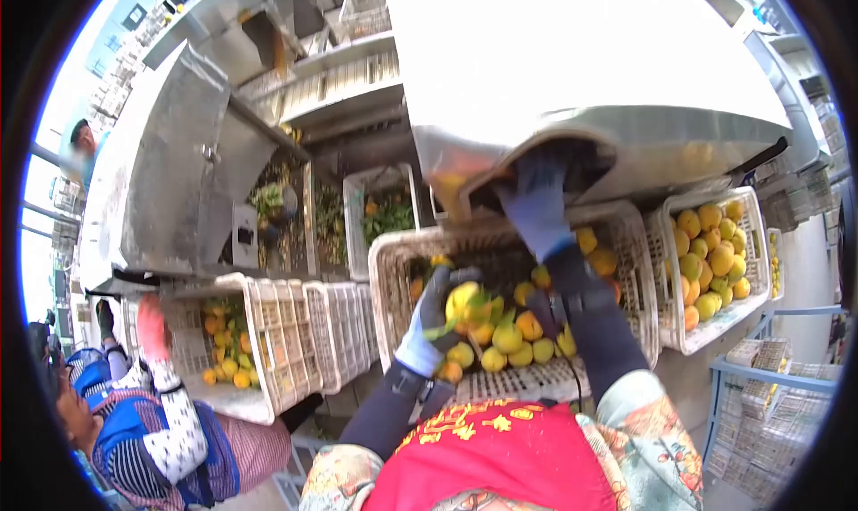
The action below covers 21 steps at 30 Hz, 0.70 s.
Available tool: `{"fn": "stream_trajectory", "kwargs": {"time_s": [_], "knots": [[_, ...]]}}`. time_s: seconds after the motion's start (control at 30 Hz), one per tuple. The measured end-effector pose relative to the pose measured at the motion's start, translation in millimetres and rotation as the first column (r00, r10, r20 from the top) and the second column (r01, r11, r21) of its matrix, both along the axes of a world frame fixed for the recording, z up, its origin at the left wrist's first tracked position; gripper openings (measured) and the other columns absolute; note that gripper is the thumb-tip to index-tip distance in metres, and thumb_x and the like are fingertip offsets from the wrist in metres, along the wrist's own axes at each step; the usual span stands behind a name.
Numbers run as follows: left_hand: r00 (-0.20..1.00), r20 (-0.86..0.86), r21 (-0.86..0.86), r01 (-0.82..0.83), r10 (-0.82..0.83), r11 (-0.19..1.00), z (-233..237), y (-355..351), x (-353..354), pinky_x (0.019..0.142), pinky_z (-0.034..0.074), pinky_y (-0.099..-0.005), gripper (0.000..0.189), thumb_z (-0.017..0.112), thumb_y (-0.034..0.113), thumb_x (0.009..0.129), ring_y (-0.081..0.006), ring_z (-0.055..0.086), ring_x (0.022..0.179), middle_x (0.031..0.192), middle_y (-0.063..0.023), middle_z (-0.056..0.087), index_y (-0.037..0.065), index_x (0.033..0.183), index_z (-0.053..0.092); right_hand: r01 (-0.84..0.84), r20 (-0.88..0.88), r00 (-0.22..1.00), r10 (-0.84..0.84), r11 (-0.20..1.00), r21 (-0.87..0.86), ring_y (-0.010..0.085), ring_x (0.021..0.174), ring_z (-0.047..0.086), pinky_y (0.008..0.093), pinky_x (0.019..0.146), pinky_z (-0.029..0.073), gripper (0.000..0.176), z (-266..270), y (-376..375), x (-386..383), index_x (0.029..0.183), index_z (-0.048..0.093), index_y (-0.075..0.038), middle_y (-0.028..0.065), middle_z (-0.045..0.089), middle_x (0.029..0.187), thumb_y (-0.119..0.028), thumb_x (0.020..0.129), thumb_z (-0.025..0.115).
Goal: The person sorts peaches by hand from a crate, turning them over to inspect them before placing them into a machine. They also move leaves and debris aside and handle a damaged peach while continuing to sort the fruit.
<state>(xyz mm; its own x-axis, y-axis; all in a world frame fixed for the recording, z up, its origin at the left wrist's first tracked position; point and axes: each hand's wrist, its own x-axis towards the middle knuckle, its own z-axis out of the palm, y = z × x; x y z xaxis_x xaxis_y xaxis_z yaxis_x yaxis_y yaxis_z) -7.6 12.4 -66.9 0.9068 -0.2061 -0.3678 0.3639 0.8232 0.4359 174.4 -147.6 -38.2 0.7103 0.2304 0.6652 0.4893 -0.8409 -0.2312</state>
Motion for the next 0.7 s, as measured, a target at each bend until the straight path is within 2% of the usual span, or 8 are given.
{"fn": "stream_trajectory", "kwargs": {"time_s": [0.03, 0.07, 0.13, 0.23, 0.3, 0.37, 0.57, 0.7], "knots": [[0.991, 0.108, 0.015, -0.080, 0.078, 0.997, -12.3, -5.1, 2.8, 0.092, 0.052, -0.0374, 0.055, 0.047, 0.044, 0.099, -0.0250, 0.060, 0.110, 0.118, -0.0165, 0.061, -0.002, 0.128, 0.051, 0.048, -0.355, 0.933, -0.051, 0.999, -0.019, 0.0423, 0.126, 0.040, 0.0589, 0.107, 0.027, 0.065, 54.1, 9.6, -6.3, 0.135, 0.047, -0.005, 0.0221, 0.045, 0.137, -0.036, 0.081, 0.066], [0.998, 0.064, -0.400, 0.047, -0.023, 0.915, 5.2, 0.3, 11.5, 0.099, 0.048, -0.0433, 0.051, 0.049, 0.039, 0.099, -0.0269, 0.058, 0.114, 0.120, -0.0163, 0.060, -0.002, 0.128, 0.051, 0.125, -0.085, 0.988, -0.126, 0.992, -0.018, 0.0411, 0.121, 0.045, 0.0557, 0.104, 0.032, 0.059, 48.2, 10.1, -5.3, 0.130, 0.051, -0.005, 0.0205, 0.050, 0.132, -0.034, 0.081, 0.066], [1.000, 0.020, -0.426, -0.008, 0.018, 0.905, 25.2, -3.7, 12.9, 0.105, 0.042, -0.0496, 0.046, 0.049, 0.033, 0.099, -0.0316, 0.056, 0.117, 0.126, -0.0170, 0.057, -0.002, 0.128, 0.051, 0.200, 0.186, 0.962, -0.198, 0.980, 0.008, 0.0398, 0.117, 0.050, 0.0525, 0.101, 0.037, 0.053, 45.0, 3.6, -20.4, 0.125, 0.055, -0.005, 0.0188, 0.055, 0.126, -0.032, 0.081, 0.066], [0.997, 0.034, -0.355, -0.055, 0.072, 0.933, 39.8, -3.0, 6.5, 0.106, 0.041, -0.0506, 0.045, 0.049, 0.031, 0.099, -0.0335, 0.054, 0.119, 0.129, -0.0175, 0.055, -0.002, 0.129, 0.050, 0.055, -0.606, 0.744, 0.281, 0.878, 0.475, 0.0287, 0.090, 0.065, 0.0326, 0.080, 0.051, 0.037, 70.8, -22.0, -78.1, 0.112, 0.063, -0.002, 0.0161, 0.067, 0.104, -0.019, 0.079, 0.069], [0.993, 0.056, -0.274, -0.082, 0.101, 0.958, 41.8, -2.3, 0.6, 0.106, 0.041, -0.0504, 0.045, 0.049, 0.031, 0.099, -0.0341, 0.053, 0.120, 0.130, -0.0177, 0.054, -0.001, 0.131, 0.048, 0.010, -0.542, 0.425, 0.725, 0.595, 0.804, 0.0324, 0.101, 0.062, 0.0345, 0.086, 0.048, 0.063, 64.6, -25.2, -114.3, 0.127, 0.057, -0.001, 0.0180, 0.063, 0.116, -0.031, 0.075, 0.075], [0.965, 0.261, -0.007, -0.009, 0.011, 1.000, 37.1, 0.3, -3.8, 0.106, 0.040, -0.0547, 0.041, 0.048, 0.024, 0.099, -0.0329, 0.052, 0.122, 0.133, -0.0176, 0.052, 0.001, 0.133, 0.046, -0.396, -0.463, 0.686, 0.561, 0.822, 0.409, 0.0359, 0.109, 0.057, 0.0402, 0.093, 0.044, 0.088, 47.1, -23.4, -133.0, 0.139, 0.044, -0.002, 0.0176, 0.058, 0.126, -0.041, 0.068, 0.079], [0.974, 0.227, -0.257, 0.070, -0.010, 0.964, 33.9, -14.8, -0.9, 0.108, 0.040, -0.0403, 0.039, 0.042, 0.020, 0.102, -0.0239, 0.052, 0.123, 0.136, -0.0145, 0.051, 0.000, 0.135, 0.044, -0.168, -0.427, 0.855, 0.293, 0.937, 0.307, 0.0359, 0.104, 0.055, 0.0461, 0.095, 0.037, 0.098, 43.5, -1.2, -159.3, 0.142, 0.038, -0.004, 0.0154, 0.057, 0.122, -0.041, 0.062, 0.081], [0.914, 0.403, 0.137, -0.094, 0.031, 0.986, 60.1, -26.5, 0.4, 0.109, 0.035, -0.0408, 0.048, 0.046, 0.034, 0.101, -0.0211, 0.047, 0.126, 0.137, -0.0089, 0.050, 0.007, 0.140, 0.043, -0.120, -0.309, 0.928, 0.208, 0.952, 0.282, 0.0352, 0.102, 0.055, 0.0474, 0.098, 0.035, 0.091, 56.2, -8.3, -144.7, 0.138, 0.043, -0.004, 0.0141, 0.059, 0.116, -0.040, 0.064, 0.081]]}}
